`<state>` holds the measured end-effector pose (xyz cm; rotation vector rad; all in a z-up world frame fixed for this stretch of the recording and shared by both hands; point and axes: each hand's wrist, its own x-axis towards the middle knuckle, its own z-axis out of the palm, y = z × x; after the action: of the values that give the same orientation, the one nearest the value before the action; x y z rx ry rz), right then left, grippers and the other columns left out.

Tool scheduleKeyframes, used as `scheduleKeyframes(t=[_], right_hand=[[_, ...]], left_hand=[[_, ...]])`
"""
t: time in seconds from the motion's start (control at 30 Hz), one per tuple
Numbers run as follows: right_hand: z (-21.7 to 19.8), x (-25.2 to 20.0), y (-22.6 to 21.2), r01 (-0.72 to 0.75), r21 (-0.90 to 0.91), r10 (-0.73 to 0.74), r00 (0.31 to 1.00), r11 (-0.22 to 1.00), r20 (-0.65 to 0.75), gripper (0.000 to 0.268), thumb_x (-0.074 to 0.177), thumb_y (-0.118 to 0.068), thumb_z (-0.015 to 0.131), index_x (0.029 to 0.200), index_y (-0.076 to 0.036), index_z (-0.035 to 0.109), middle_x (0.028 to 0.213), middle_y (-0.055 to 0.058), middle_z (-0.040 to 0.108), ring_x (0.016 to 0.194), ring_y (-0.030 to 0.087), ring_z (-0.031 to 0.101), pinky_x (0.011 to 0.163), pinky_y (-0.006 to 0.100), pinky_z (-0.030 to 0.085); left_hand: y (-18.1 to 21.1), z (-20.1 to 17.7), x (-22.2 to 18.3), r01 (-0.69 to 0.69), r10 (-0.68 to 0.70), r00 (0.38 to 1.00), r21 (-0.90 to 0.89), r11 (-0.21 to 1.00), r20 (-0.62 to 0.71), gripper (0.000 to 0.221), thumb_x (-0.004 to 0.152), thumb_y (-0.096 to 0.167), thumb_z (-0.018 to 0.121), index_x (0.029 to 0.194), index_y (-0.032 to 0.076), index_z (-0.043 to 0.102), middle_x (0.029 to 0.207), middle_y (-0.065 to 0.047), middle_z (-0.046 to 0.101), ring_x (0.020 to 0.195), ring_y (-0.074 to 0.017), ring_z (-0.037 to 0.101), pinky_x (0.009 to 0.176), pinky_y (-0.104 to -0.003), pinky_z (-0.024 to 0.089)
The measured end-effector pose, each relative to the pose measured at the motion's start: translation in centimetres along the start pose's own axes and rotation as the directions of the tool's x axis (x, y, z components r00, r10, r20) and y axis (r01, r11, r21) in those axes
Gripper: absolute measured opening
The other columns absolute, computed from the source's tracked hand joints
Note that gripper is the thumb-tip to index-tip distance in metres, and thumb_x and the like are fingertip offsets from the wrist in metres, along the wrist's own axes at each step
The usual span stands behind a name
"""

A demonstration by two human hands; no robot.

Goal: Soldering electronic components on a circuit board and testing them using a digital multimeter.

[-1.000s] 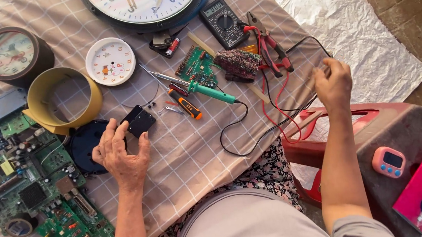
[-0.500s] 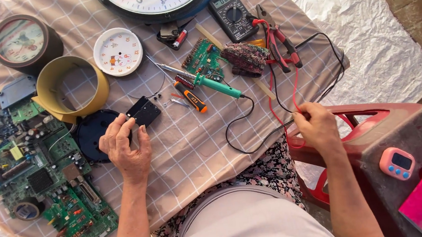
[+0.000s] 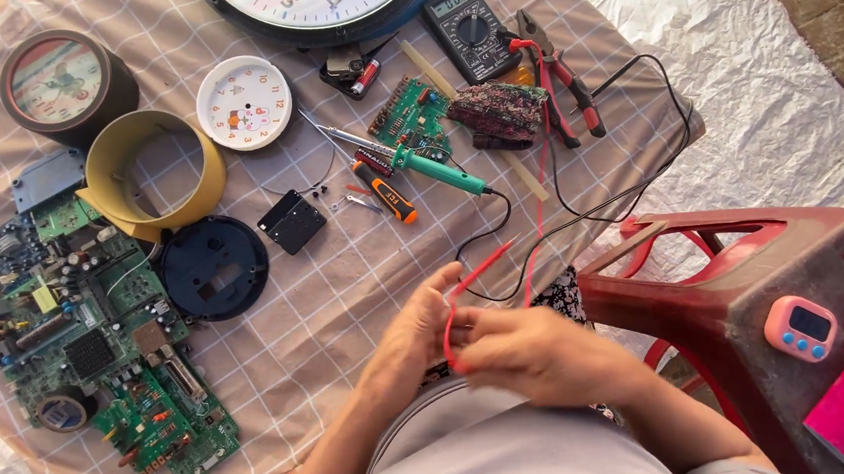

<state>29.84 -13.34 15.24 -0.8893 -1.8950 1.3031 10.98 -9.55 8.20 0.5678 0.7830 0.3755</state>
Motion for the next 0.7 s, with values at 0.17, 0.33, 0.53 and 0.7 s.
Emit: scheduleKeyframes(t=[0.17,0.33,0.53,0.7], right_hand=[[-2.4,-2.4,6.8,0.019,-0.204,-0.010,0.999,0.979,0.044,0.013,0.100,-0.018,0.067,0.105,-0.006,0.067,0.102,0.010,0.069,0.090,0.028,0.068,0.080,0.039,0.055],[-13.9,-1.6,13.6,-0.302,-0.654,-0.119,0.847,0.694,-0.518,0.018,0.098,0.015,0.056,0.107,0.013,0.072,0.106,0.028,0.075,0.100,0.034,0.073,0.092,0.035,0.063],[-23.0,-3.4,24.1,-0.855,-0.457,0.373,0.519,0.246,-0.769,0.055,0.097,-0.011,0.050,0.149,-0.027,0.062,0.118,0.029,0.061,0.102,0.045,0.063,0.098,0.047,0.047],[-23.1,-5.5,27.4,-0.734,-0.623,0.002,0.647,0.271,-0.762,0.023,0.106,-0.024,0.066,0.100,-0.006,0.079,0.092,0.024,0.075,0.084,0.046,0.068,0.075,0.053,0.052]], left_hand=[[0.4,-0.4,-2.2,-0.359,0.364,0.931,0.156,0.920,-0.008,0.036,0.103,0.020,0.053,0.133,0.001,0.059,0.108,-0.011,0.070,0.094,-0.0187,0.067,0.084,-0.031,0.056],[1.3,-1.6,-6.8,-0.542,0.559,0.828,0.323,0.776,0.045,0.034,0.104,0.003,0.042,0.133,-0.001,0.059,0.120,-0.017,0.074,0.101,-0.0231,0.073,0.096,-0.034,0.054],[-0.9,-3.9,-6.2,-0.363,0.928,0.334,0.931,-0.035,0.165,0.029,0.096,-0.004,0.063,0.123,0.006,0.065,0.119,-0.007,0.075,0.097,-0.0224,0.073,0.089,-0.031,0.058],[-1.3,-4.8,-6.1,-0.404,0.992,0.120,0.915,0.015,0.037,0.014,0.094,-0.001,0.068,0.107,0.003,0.065,0.098,-0.013,0.074,0.092,-0.0243,0.076,0.081,-0.030,0.063]])
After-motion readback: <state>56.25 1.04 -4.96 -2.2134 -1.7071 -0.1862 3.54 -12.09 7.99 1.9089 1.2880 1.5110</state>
